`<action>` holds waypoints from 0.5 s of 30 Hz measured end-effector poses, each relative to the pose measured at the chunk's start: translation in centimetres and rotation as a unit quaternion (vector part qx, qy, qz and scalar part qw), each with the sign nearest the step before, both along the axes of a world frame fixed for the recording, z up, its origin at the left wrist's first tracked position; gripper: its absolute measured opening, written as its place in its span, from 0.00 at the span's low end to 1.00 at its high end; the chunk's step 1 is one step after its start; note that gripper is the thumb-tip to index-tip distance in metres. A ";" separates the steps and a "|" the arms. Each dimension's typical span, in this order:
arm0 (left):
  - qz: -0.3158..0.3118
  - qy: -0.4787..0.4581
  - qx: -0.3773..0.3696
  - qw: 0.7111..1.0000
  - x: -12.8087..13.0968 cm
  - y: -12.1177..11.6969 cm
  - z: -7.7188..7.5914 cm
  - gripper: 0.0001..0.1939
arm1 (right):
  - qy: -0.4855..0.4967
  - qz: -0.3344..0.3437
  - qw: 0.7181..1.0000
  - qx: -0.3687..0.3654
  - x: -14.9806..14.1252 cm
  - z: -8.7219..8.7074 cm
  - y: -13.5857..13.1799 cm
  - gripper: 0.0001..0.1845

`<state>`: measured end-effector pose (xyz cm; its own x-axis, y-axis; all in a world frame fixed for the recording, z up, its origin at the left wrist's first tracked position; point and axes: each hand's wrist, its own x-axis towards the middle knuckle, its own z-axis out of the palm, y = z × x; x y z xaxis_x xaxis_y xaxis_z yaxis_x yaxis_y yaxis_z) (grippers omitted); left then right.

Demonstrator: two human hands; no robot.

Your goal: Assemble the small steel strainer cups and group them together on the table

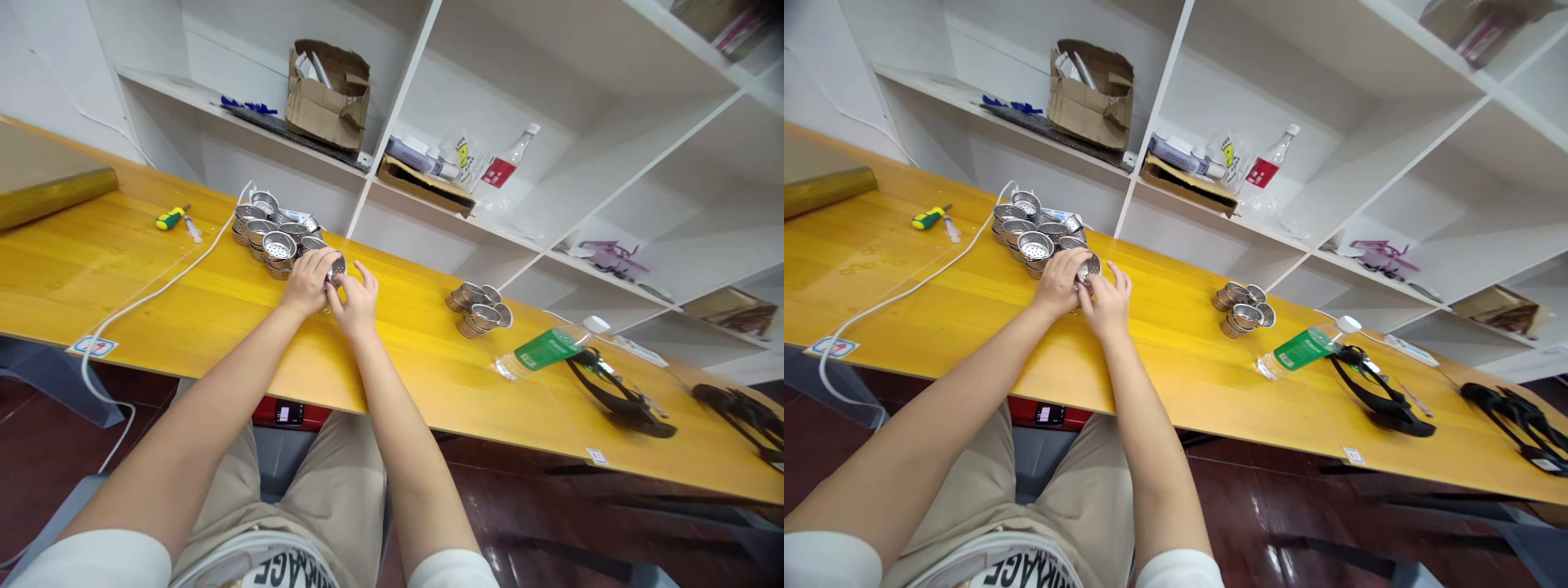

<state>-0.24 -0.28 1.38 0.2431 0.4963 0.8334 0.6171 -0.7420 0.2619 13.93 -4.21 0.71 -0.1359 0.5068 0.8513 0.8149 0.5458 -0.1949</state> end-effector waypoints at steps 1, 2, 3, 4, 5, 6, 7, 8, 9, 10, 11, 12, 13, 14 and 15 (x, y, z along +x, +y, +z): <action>-0.003 0.004 0.001 1.000 0.0 -0.1 0.0 0.24 | 0.008 0.016 1.000 0.001 -0.1 0.1 -0.1 0.09; -0.009 0.006 0.003 1.000 0.1 -0.1 0.0 0.24 | 0.019 0.032 0.999 -0.003 -0.2 0.2 -0.2 0.10; -0.015 0.007 0.007 1.000 0.1 -0.1 -0.1 0.23 | 0.032 0.046 0.998 -0.009 -0.3 0.2 -0.3 0.10; -0.022 0.007 0.012 1.000 0.2 -0.1 -0.2 0.23 | 0.048 0.057 0.997 -0.016 -0.4 0.4 -0.5 0.11; -0.031 0.005 0.018 0.999 0.3 0.0 -0.2 0.22 | 0.066 0.066 0.995 -0.021 -0.5 0.5 -0.7 0.11; -0.040 0.003 0.023 0.999 0.4 0.1 -0.3 0.22 | 0.088 0.075 0.993 -0.025 -0.7 0.6 -0.9 0.11; -0.052 0.002 0.028 0.998 0.6 0.2 -0.4 0.22 | 0.112 0.083 0.990 -0.025 -0.8 0.7 -1.0 0.11; -0.065 0.000 0.031 0.997 0.7 0.3 -0.5 0.21 | 0.138 0.088 0.986 -0.024 -0.9 0.9 -1.2 0.12; -0.078 -0.003 0.032 0.996 0.9 0.3 -0.6 0.21 | 0.165 0.087 0.982 -0.024 -1.0 0.9 -1.2 0.14; -0.092 -0.006 0.033 0.995 1.1 0.3 -0.7 0.20 | 0.190 0.082 0.978 -0.025 -1.0 1.0 -1.2 0.15; -0.103 -0.009 0.032 0.994 1.3 0.3 -0.8 0.21 | 0.211 0.074 0.974 -0.029 -1.1 1.0 -1.2 0.17; -0.113 -0.013 0.031 0.993 1.4 0.2 -0.9 0.22 | 0.226 0.066 0.971 -0.035 -1.1 1.1 -1.1 0.18; -0.120 -0.017 0.030 0.992 1.6 0.2 -1.0 0.22 | 0.237 0.059 0.969 -0.044 -1.0 1.1 -1.1 0.19; -0.126 -0.019 0.030 0.991 1.7 0.1 -1.0 0.23 | 0.245 0.054 0.967 -0.056 -1.0 1.1 -1.0 0.20; -0.131 -0.020 0.028 0.991 1.8 0.0 -1.1 0.24 | 0.251 0.050 0.964 -0.068 -0.9 1.1 -0.9 0.20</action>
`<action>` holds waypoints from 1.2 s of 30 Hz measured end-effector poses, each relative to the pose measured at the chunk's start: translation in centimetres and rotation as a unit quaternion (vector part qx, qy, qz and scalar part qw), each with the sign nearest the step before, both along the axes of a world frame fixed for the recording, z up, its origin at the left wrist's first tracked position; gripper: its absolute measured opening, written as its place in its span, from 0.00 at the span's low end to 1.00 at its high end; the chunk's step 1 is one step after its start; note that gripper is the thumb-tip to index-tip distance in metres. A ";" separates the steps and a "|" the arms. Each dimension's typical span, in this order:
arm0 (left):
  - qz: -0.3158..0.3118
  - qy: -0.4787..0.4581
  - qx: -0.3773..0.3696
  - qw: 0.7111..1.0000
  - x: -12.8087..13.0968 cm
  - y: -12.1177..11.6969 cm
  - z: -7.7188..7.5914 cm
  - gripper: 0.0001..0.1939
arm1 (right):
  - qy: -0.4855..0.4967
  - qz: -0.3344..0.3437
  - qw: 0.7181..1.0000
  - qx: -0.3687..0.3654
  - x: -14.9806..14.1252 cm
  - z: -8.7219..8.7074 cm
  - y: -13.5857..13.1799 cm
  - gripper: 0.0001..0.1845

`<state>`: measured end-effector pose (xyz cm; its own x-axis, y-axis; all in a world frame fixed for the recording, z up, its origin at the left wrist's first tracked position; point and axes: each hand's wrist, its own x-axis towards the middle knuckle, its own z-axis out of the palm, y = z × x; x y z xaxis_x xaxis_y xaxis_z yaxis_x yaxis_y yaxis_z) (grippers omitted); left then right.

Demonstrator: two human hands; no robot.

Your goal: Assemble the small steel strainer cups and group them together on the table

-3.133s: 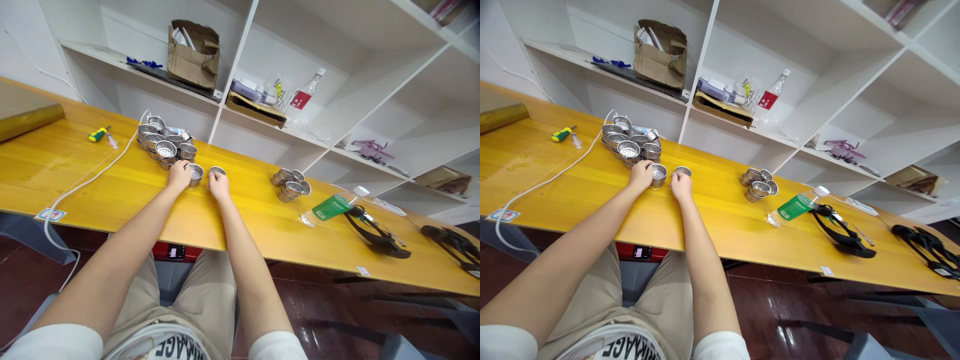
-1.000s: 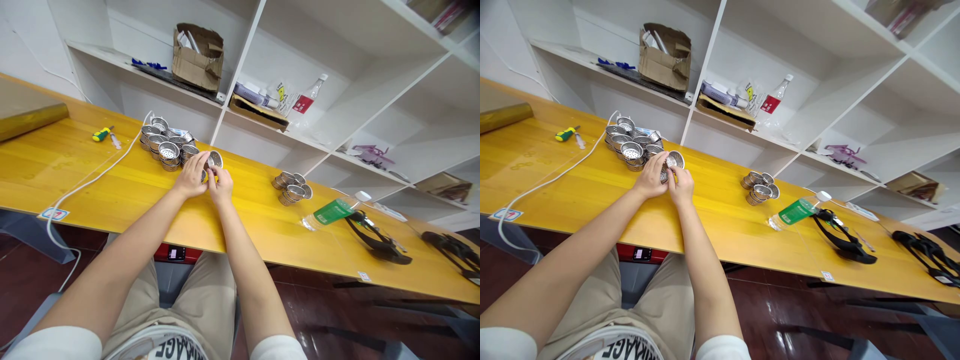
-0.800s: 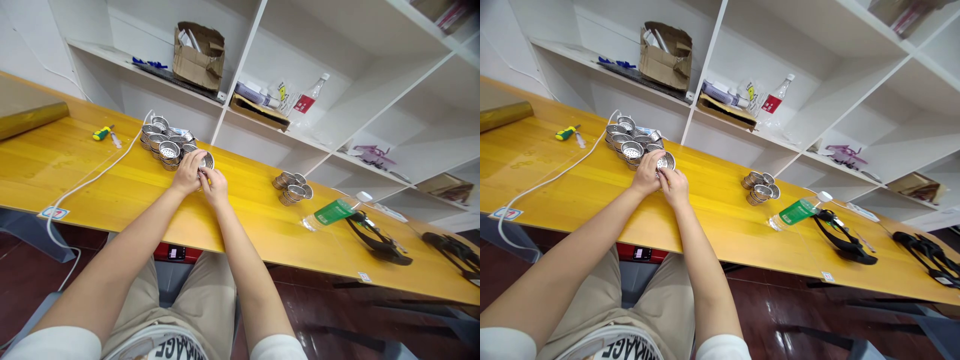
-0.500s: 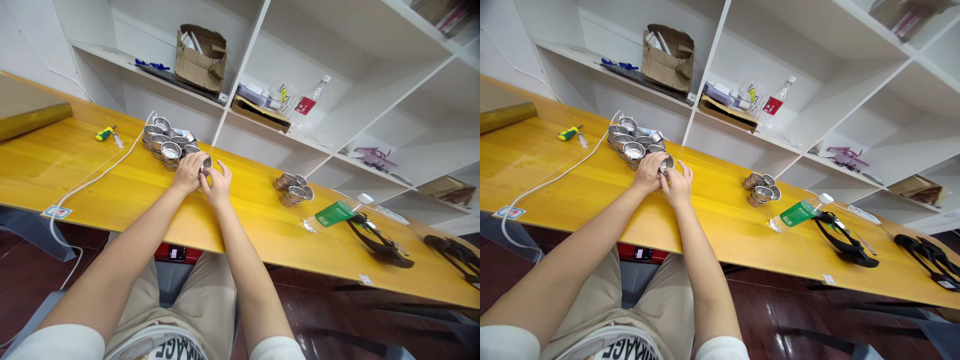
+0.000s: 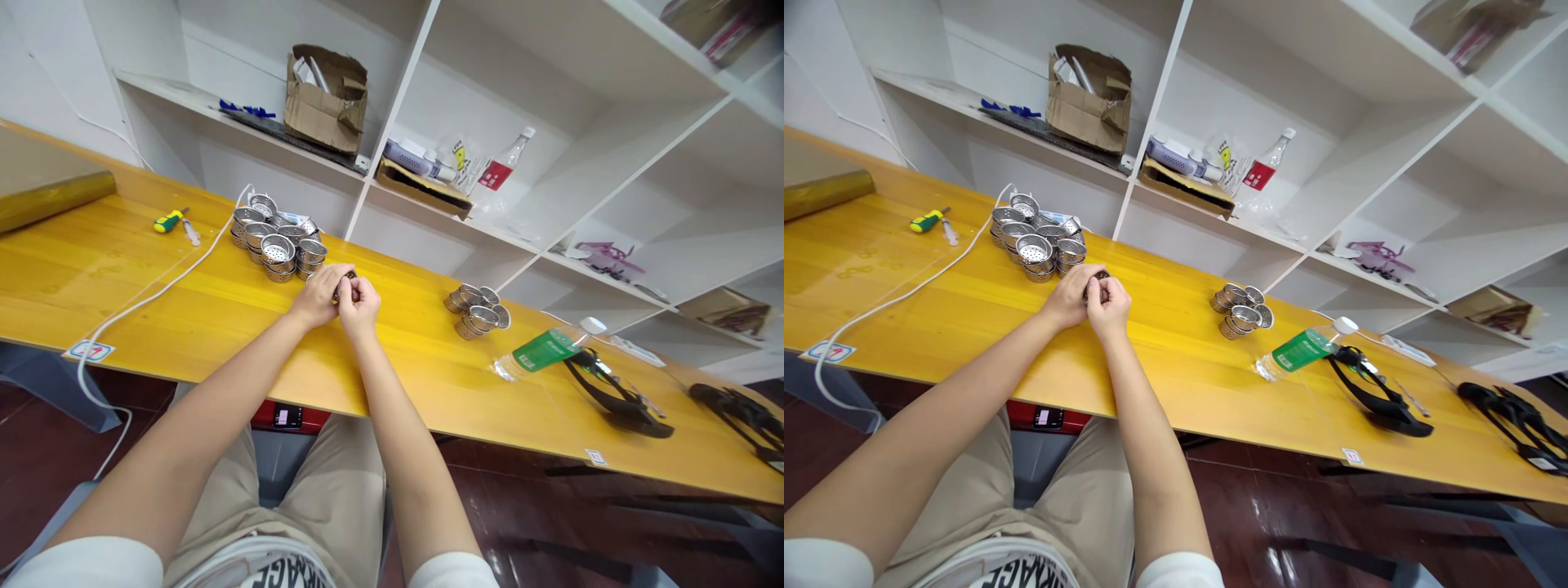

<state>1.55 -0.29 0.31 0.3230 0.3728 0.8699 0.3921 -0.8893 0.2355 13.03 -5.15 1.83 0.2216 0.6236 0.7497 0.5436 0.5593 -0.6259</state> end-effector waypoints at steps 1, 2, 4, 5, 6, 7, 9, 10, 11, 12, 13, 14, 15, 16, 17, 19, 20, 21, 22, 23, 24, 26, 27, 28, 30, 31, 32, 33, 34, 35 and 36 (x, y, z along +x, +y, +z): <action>-0.003 0.001 -0.002 1.000 0.1 -0.1 0.0 0.25 | 0.006 0.000 1.000 -0.011 0.1 0.0 0.0 0.20; -0.005 0.002 -0.005 1.000 0.1 -0.1 0.0 0.25 | 0.013 0.002 1.000 -0.021 0.2 0.1 0.1 0.21; -0.005 0.006 -0.017 1.000 0.1 -0.1 0.0 0.26 | 0.029 0.010 0.999 -0.033 0.3 0.1 0.2 0.21; -0.003 0.008 -0.024 1.000 0.2 -0.1 0.0 0.26 | 0.039 0.019 0.998 -0.037 0.4 0.1 0.3 0.21; -0.002 0.010 -0.031 0.999 0.2 0.0 0.0 0.27 | 0.050 0.030 0.997 -0.042 0.4 0.1 0.4 0.21; -0.001 0.011 -0.036 0.999 0.2 0.0 0.0 0.28 | 0.064 0.042 0.996 -0.048 0.5 0.0 0.5 0.21; 0.000 0.013 -0.042 0.999 0.2 0.1 -0.1 0.29 | 0.097 0.068 0.991 -0.063 0.5 -0.1 0.8 0.21; -0.001 0.014 -0.043 0.999 0.2 0.1 -0.1 0.29 | 0.115 0.081 0.988 -0.070 0.6 -0.1 1.0 0.22; -0.003 0.017 -0.043 0.999 0.2 0.1 -0.2 0.30 | 0.133 0.093 0.984 -0.078 0.6 -0.2 1.1 0.22; -0.004 0.021 -0.044 0.999 0.2 0.1 -0.2 0.30 | 0.150 0.104 0.979 -0.085 0.6 -0.2 1.2 0.22; -0.004 0.025 -0.045 0.999 0.2 0.1 -0.2 0.30 | 0.165 0.114 0.975 -0.092 0.6 -0.3 1.3 0.23; -0.003 0.029 -0.047 0.998 0.2 0.0 -0.2 0.31 | 0.177 0.121 0.972 -0.098 0.6 -0.3 1.4 0.23; -0.001 0.032 -0.047 0.998 0.1 0.0 -0.2 0.31 | 0.185 0.125 0.969 -0.102 0.6 -0.2 1.4 0.23; 0.001 0.033 -0.046 0.998 0.1 -0.1 -0.1 0.31 | 0.189 0.128 0.968 -0.104 0.6 -0.2 1.4 0.24; 0.002 0.033 -0.045 0.998 0.1 -0.1 -0.1 0.30 | 0.192 0.129 0.967 -0.106 0.6 -0.1 1.4 0.24; 0.004 0.032 -0.041 0.999 0.1 -0.1 0.0 0.30 | 0.191 0.127 0.967 -0.109 0.7 0.0 1.4 0.24; 0.004 0.032 -0.041 0.999 0.1 -0.1 0.0 0.30 | 0.189 0.125 0.967 -0.112 0.7 0.1 1.4 0.24; 0.004 0.033 -0.042 0.999 0.1 -0.1 0.0 0.30 | 0.189 0.122 0.967 -0.117 0.7 0.2 1.4 0.24; 0.005 0.035 -0.045 0.998 0.2 -0.1 0.1 0.30 | 0.189 0.119 0.967 -0.122 0.7 0.2 1.3 0.25; 0.006 0.037 -0.048 0.998 0.2 -0.2 0.1 0.30 | 0.191 0.118 0.966 -0.126 0.7 0.3 1.3 0.25; 0.006 0.038 -0.049 0.998 0.2 -0.2 0.1 0.30 | 0.194 0.118 0.965 -0.129 0.7 0.3 1.3 0.25; 0.006 0.038 -0.050 0.998 0.2 -0.2 0.1 0.30 | 0.203 0.124 0.963 -0.128 0.7 0.4 1.3 0.25; 0.006 0.038 -0.051 0.998 0.2 -0.2 0.1 0.30 | 0.206 0.126 0.962 -0.126 0.7 0.4 1.3 0.25; 0.006 0.038 -0.054 0.998 0.2 -0.2 0.1 0.31 | 0.208 0.128 0.962 -0.125 0.7 0.4 1.3 0.25; 0.007 0.040 -0.060 0.997 0.2 -0.2 0.1 0.31 | 0.207 0.126 0.962 -0.128 0.7 0.4 1.4 0.25; 0.008 0.041 -0.062 0.997 0.2 -0.2 0.1 0.31 | 0.205 0.124 0.962 -0.130 0.7 0.3 1.4 0.25; 0.009 0.042 -0.064 0.997 0.2 -0.2 0.1 0.31 | 0.203 0.123 0.963 -0.132 0.7 0.3 1.5 0.25; 0.011 0.043 -0.065 0.997 0.2 -0.2 0.1 0.31 | 0.200 0.123 0.963 -0.133 0.8 0.3 1.5 0.25; 0.012 0.044 -0.066 0.997 0.2 -0.2 0.1 0.32 | 0.199 0.124 0.963 -0.134 0.8 0.3 1.5 0.25; 0.012 0.045 -0.065 0.997 0.2 -0.1 0.1 0.32 | 0.198 0.125 0.963 -0.134 0.9 0.3 1.6 0.25; 0.012 0.046 -0.063 0.997 0.2 -0.1 0.1 0.33 | 0.200 0.126 0.963 -0.132 1.0 0.3 1.6 0.25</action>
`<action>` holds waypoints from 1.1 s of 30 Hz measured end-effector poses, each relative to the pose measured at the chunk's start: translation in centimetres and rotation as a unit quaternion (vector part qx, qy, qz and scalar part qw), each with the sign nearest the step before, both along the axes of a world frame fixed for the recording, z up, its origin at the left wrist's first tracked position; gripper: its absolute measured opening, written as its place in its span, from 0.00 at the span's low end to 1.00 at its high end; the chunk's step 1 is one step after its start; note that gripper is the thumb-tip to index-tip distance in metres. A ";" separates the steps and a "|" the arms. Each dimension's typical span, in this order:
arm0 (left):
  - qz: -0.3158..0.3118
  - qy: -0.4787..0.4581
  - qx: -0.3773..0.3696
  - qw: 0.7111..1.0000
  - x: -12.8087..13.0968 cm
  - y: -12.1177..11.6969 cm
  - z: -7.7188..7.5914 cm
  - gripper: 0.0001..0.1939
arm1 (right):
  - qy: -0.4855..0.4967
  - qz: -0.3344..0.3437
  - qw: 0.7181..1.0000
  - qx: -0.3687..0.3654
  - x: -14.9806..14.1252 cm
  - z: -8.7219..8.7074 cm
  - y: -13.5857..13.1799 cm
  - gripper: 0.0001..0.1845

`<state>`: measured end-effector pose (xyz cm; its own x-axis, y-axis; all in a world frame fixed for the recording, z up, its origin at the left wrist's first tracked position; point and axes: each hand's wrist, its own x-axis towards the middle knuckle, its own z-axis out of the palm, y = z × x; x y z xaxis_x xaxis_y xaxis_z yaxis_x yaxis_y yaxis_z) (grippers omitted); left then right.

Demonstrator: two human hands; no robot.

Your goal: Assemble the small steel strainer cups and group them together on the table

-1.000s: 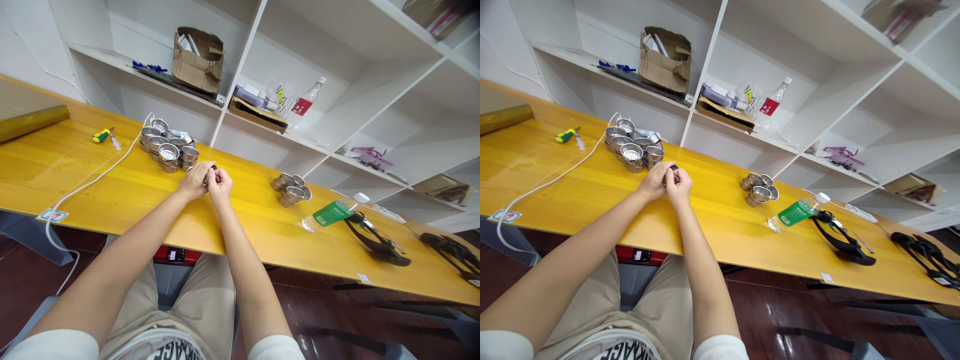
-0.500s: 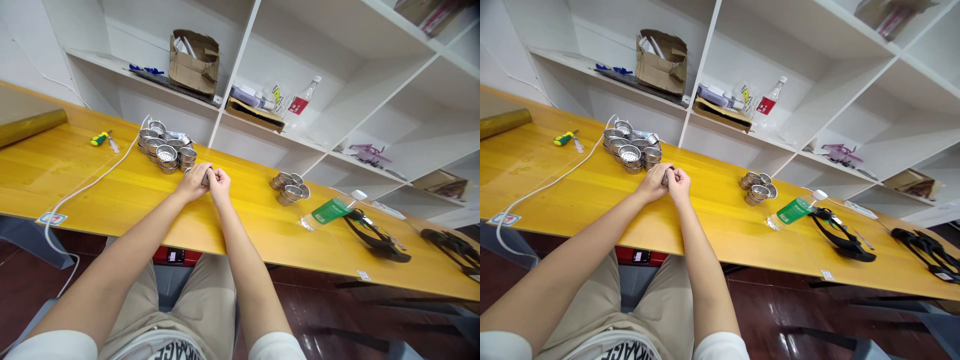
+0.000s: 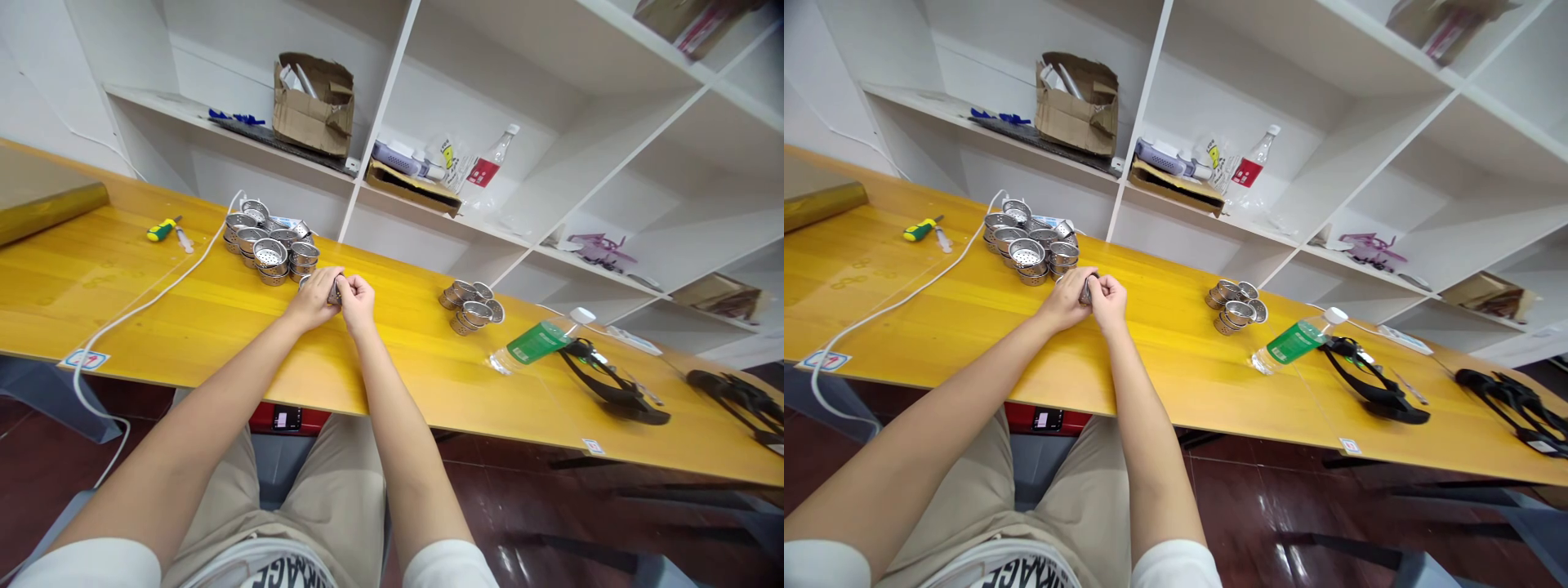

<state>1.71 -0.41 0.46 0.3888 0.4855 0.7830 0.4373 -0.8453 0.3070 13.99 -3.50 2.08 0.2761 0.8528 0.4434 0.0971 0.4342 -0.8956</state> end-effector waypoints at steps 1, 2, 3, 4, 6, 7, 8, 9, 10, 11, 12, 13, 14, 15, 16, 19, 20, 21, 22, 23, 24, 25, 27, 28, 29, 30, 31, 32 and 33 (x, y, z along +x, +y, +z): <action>-0.002 0.001 0.003 1.000 0.0 0.0 0.0 0.33 | 0.007 0.001 1.000 0.003 0.1 0.0 0.1 0.25; -0.003 0.001 0.007 1.000 -0.1 0.1 0.0 0.34 | 0.018 0.004 1.000 0.007 0.2 0.0 0.1 0.25; -0.005 0.002 0.009 1.000 -0.1 0.1 0.0 0.34 | 0.036 0.011 0.999 0.011 0.4 0.0 0.2 0.26; -0.005 0.001 0.009 1.000 -0.2 0.1 -0.1 0.35 | 0.060 0.021 0.998 0.014 0.6 0.0 0.3 0.26; -0.004 -0.005 0.000 1.000 -0.2 0.2 -0.2 0.36 | 0.124 0.050 0.991 0.013 1.1 0.2 0.5 0.27; -0.002 -0.010 -0.009 1.000 -0.2 0.3 -0.3 0.37 | 0.159 0.063 0.985 0.009 1.4 0.4 0.6 0.28; 0.001 -0.018 -0.019 1.000 -0.3 0.3 -0.4 0.38 | 0.193 0.071 0.979 0.004 1.8 0.6 0.6 0.28; 0.007 -0.029 -0.029 0.999 -0.3 0.4 -0.4 0.39 | 0.224 0.073 0.972 0.000 2.2 0.9 0.7 0.28; 0.017 -0.043 -0.040 0.998 -0.3 0.4 -0.4 0.39 | 0.250 0.069 0.966 -0.004 2.6 1.1 0.7 0.28; 0.031 -0.060 -0.049 0.997 -0.4 0.4 -0.4 0.39 | 0.270 0.060 0.961 -0.007 3.1 1.3 0.7 0.28; 0.046 -0.080 -0.058 0.994 -0.4 0.5 -0.3 0.39 | 0.284 0.047 0.958 -0.009 3.5 1.4 0.8 0.27; 0.062 -0.101 -0.065 0.991 -0.5 0.5 -0.2 0.39 | 0.292 0.035 0.956 -0.012 3.9 1.5 0.8 0.27; 0.079 -0.123 -0.070 0.987 -0.7 0.6 0.0 0.39 | 0.296 0.025 0.955 -0.015 4.2 1.5 0.9 0.26; 0.095 -0.144 -0.072 0.982 -0.8 0.6 0.1 0.39 | 0.298 0.018 0.954 -0.019 4.4 1.4 1.0 0.26; 0.110 -0.162 -0.072 0.978 -0.9 0.7 0.2 0.38 | 0.298 0.013 0.954 -0.025 4.5 1.2 1.2 0.25; 0.142 -0.194 -0.076 0.968 -1.3 1.0 0.4 0.37 | 0.300 0.007 0.952 -0.053 4.1 0.3 1.5 0.21; 0.147 -0.197 -0.085 0.965 -1.4 1.1 0.5 0.36 | 0.301 0.008 0.952 -0.063 3.9 0.0 1.6 0.20; 0.152 -0.199 -0.099 0.963 -1.5 1.1 0.5 0.36 | 0.299 0.010 0.951 -0.072 3.7 -0.2 1.7 0.19; 0.157 -0.200 -0.115 0.960 -1.6 1.1 0.5 0.35 | 0.296 0.012 0.952 -0.079 3.6 -0.4 1.8 0.18; 0.163 -0.200 -0.131 0.957 -1.6 1.1 0.5 0.35 | 0.290 0.013 0.953 -0.087 3.4 -0.6 1.8 0.17; 0.169 -0.198 -0.144 0.955 -1.7 1.2 0.5 0.34 | 0.283 0.013 0.954 -0.095 3.4 -0.7 1.8 0.17; 0.172 -0.194 -0.155 0.953 -1.7 1.2 0.5 0.32 | 0.275 0.011 0.956 -0.106 3.4 -0.8 1.8 0.17; 0.168 -0.176 -0.171 0.955 -1.7 1.3 0.4 0.29 | 0.243 -0.005 0.961 -0.134 3.5 -1.0 1.9 0.16; 0.161 -0.164 -0.177 0.957 -1.7 1.4 0.3 0.28 | 0.215 -0.020 0.965 -0.148 3.5 -1.1 1.9 0.15; 0.154 -0.150 -0.180 0.960 -1.7 1.4 0.2 0.26 | 0.176 -0.040 0.970 -0.161 3.6 -1.2 1.9 0.15; 0.146 -0.136 -0.179 0.963 -1.7 1.5 0.2 0.24 | 0.123 -0.063 0.976 -0.170 3.6 -1.3 1.9 0.14; 0.141 -0.123 -0.176 0.967 -1.7 1.5 0.1 0.23 | 0.061 -0.089 0.978 -0.176 3.6 -1.5 1.9 0.14; 0.136 -0.110 -0.171 0.970 -1.7 1.6 0.0 0.21 | -0.009 -0.115 0.977 -0.179 3.6 -1.6 1.8 0.13; 0.133 -0.100 -0.167 0.972 -1.8 1.6 0.0 0.20 | -0.082 -0.137 0.970 -0.182 3.5 -1.6 1.7 0.13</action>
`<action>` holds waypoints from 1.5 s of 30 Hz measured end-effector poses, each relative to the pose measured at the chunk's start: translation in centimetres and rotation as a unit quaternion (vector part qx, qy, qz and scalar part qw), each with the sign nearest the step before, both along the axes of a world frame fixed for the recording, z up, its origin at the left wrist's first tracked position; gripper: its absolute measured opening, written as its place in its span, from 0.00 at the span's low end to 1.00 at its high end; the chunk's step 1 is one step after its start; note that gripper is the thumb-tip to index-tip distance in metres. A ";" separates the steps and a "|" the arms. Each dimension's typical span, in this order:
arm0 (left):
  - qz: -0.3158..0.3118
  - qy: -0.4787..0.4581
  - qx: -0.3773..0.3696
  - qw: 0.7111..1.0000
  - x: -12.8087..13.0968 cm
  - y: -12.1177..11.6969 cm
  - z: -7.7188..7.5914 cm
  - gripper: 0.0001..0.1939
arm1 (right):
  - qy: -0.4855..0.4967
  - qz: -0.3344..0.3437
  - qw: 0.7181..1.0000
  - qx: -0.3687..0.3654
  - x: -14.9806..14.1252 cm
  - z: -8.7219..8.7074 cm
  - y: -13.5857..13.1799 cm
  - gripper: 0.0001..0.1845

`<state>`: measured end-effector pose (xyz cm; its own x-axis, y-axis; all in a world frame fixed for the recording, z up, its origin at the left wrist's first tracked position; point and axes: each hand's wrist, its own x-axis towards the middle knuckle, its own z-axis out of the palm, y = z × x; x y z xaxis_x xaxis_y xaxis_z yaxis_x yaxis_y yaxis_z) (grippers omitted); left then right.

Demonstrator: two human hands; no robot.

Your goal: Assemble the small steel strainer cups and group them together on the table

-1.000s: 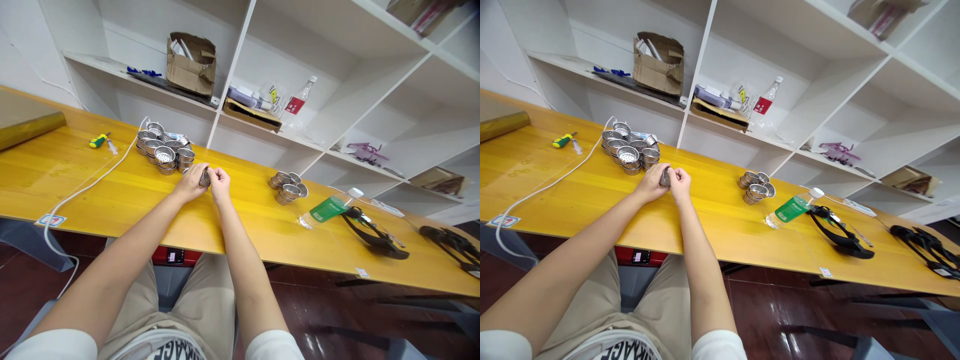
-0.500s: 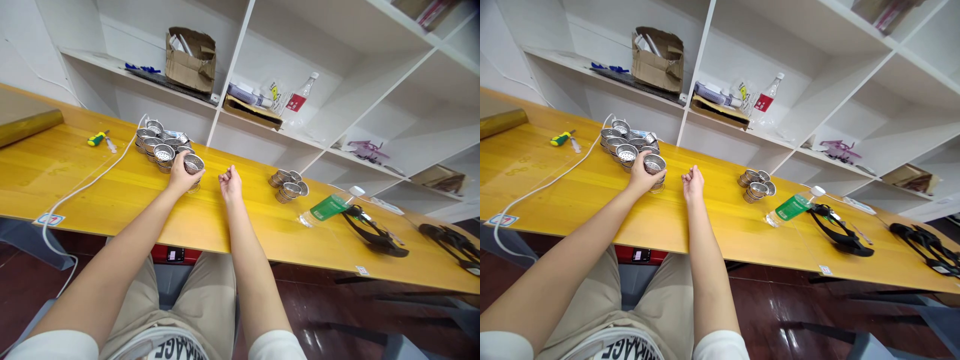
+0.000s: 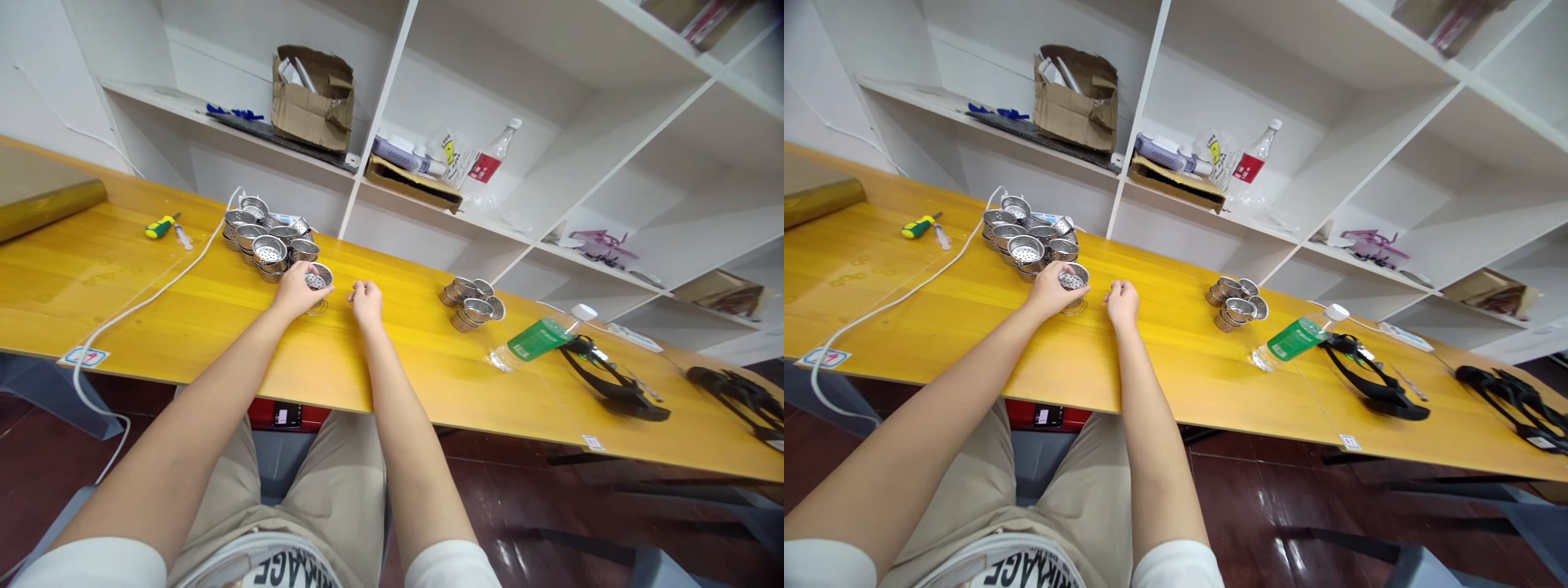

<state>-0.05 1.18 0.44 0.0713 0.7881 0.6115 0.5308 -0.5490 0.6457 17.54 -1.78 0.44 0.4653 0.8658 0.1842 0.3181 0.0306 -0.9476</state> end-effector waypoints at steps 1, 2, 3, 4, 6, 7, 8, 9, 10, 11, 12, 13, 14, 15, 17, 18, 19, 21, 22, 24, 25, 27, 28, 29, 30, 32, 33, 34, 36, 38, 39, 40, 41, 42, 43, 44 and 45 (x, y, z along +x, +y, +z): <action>-0.001 0.009 0.002 1.000 0.0 0.0 0.0 0.20 | -0.075 -0.005 0.997 -0.013 -0.1 0.0 -0.2 0.12; -0.001 0.016 0.001 1.000 0.0 -0.1 0.0 0.20 | -0.144 -0.005 0.989 -0.031 -0.2 0.0 -0.4 0.11; 0.000 0.022 -0.002 1.000 -0.1 -0.1 0.0 0.20 | -0.204 -0.002 0.978 -0.054 -0.4 0.0 -0.7 0.11; 0.001 0.027 -0.005 1.000 -0.1 -0.2 0.1 0.20 | -0.253 0.003 0.964 -0.080 -0.6 0.1 -1.0 0.11; 0.003 0.033 -0.012 0.999 -0.1 -0.4 0.2 0.21 | -0.323 0.016 0.937 -0.133 -1.2 0.3 -1.5 0.13; 0.003 0.034 -0.017 0.999 -0.1 -0.5 0.3 0.21 | -0.345 0.020 0.926 -0.155 -1.5 0.4 -1.7 0.15; 0.003 0.033 -0.023 0.999 -0.1 -0.6 0.4 0.23 | -0.361 0.024 0.916 -0.171 -1.8 0.4 -1.9 0.16; 0.003 0.032 -0.029 0.999 -0.1 -0.7 0.4 0.24 | -0.375 0.027 0.909 -0.180 -2.1 0.4 -2.1 0.17; 0.002 0.029 -0.035 0.999 -0.1 -0.8 0.4 0.26 | -0.387 0.030 0.902 -0.186 -2.4 0.4 -2.2 0.17; 0.000 0.026 -0.041 0.999 -0.1 -0.9 0.5 0.29 | -0.397 0.034 0.898 -0.189 -2.7 0.4 -2.3 0.18; -0.001 0.022 -0.046 0.999 -0.1 -1.0 0.5 0.31 | -0.404 0.036 0.894 -0.190 -3.0 0.3 -2.3 0.18; -0.003 0.018 -0.050 0.999 -0.1 -1.0 0.5 0.33 | -0.410 0.038 0.891 -0.190 -3.2 0.3 -2.4 0.18; -0.005 0.014 -0.051 0.999 -0.1 -1.1 0.5 0.35 | -0.413 0.039 0.890 -0.189 -3.3 0.2 -2.4 0.18; -0.006 0.010 -0.051 0.999 -0.1 -1.1 0.5 0.37 | -0.413 0.040 0.890 -0.188 -3.4 0.2 -2.4 0.18; -0.009 0.006 -0.050 0.999 -0.1 -1.1 0.4 0.39 | -0.406 0.043 0.894 -0.187 -3.5 0.2 -2.4 0.18; -0.009 0.006 -0.050 0.999 -0.1 -1.1 0.4 0.39 | -0.398 0.044 0.897 -0.187 -3.4 0.3 -2.4 0.18; -0.010 0.008 -0.051 0.999 -0.1 -1.1 0.4 0.39 | -0.390 0.045 0.901 -0.188 -3.2 0.3 -2.3 0.18; -0.011 0.012 -0.051 0.999 -0.1 -1.0 0.3 0.38 | -0.371 0.044 0.909 -0.186 -2.9 0.4 -2.2 0.18; -0.011 0.013 -0.050 0.999 -0.1 -0.9 0.2 0.38 | -0.360 0.042 0.914 -0.182 -2.6 0.4 -2.1 0.18; -0.016 0.012 -0.049 0.999 -0.1 -0.8 0.1 0.38 | -0.340 0.038 0.924 -0.173 -2.2 0.5 -2.0 0.17; -0.019 0.010 -0.049 0.999 -0.1 -0.8 0.0 0.38 | -0.330 0.036 0.928 -0.167 -2.1 0.4 -2.0 0.16; -0.027 0.003 -0.052 0.998 0.0 -0.7 -0.2 0.40 | -0.311 0.031 0.937 -0.153 -1.8 0.4 -1.8 0.15; -0.035 0.000 -0.054 0.998 0.1 -0.7 -0.4 0.42 | -0.301 0.031 0.942 -0.144 -1.7 0.3 -1.7 0.14; -0.045 -0.003 -0.058 0.997 0.2 -0.6 -0.6 0.43 | -0.290 0.033 0.947 -0.134 -1.6 0.2 -1.6 0.14; -0.058 -0.005 -0.062 0.996 0.3 -0.5 -0.8 0.45 | -0.276 0.037 0.952 -0.123 -1.5 0.0 -1.5 0.14; -0.088 -0.001 -0.073 0.993 0.5 -0.2 -1.4 0.48 | -0.248 0.051 0.963 -0.097 -1.4 -0.3 -1.2 0.15; -0.101 0.003 -0.077 0.992 0.5 0.0 -1.7 0.48 | -0.234 0.058 0.967 -0.082 -1.4 -0.4 -1.1 0.16; -0.113 0.008 -0.080 0.990 0.6 0.2 -2.0 0.48 | -0.224 0.065 0.970 -0.066 -1.4 -0.6 -0.9 0.18; -0.130 0.019 -0.081 0.988 0.7 0.5 -2.4 0.46 | -0.210 0.074 0.974 -0.036 -1.4 -1.0 -0.6 0.24; -0.139 0.031 -0.084 0.986 0.8 0.7 -2.5 0.41 | -0.199 0.082 0.976 -0.013 -1.3 -1.4 -0.3 0.30; -0.141 0.037 -0.085 0.986 0.8 0.8 -2.5 0.38 | -0.192 0.086 0.978 -0.007 -1.2 -1.5 -0.1 0.32; -0.142 0.043 -0.087 0.985 0.8 0.9 -2.5 0.35 | -0.184 0.088 0.979 -0.003 -1.2 -1.6 0.0 0.34; -0.141 0.047 -0.090 0.985 0.8 0.9 -2.4 0.32 | -0.177 0.087 0.980 0.001 -1.0 -1.7 0.1 0.35; -0.141 0.053 -0.094 0.984 0.8 0.9 -2.3 0.30 | -0.170 0.084 0.982 0.004 -0.9 -1.8 0.2 0.36; -0.142 0.058 -0.100 0.983 0.9 1.0 -2.3 0.28 | -0.165 0.079 0.983 0.009 -0.8 -1.8 0.2 0.36; -0.143 0.064 -0.108 0.982 0.9 1.0 -2.3 0.27 | -0.160 0.072 0.984 0.014 -0.6 -1.8 0.3 0.37; -0.145 0.069 -0.118 0.980 0.9 1.0 -2.3 0.26 | -0.156 0.064 0.986 0.017 -0.5 -1.8 0.3 0.39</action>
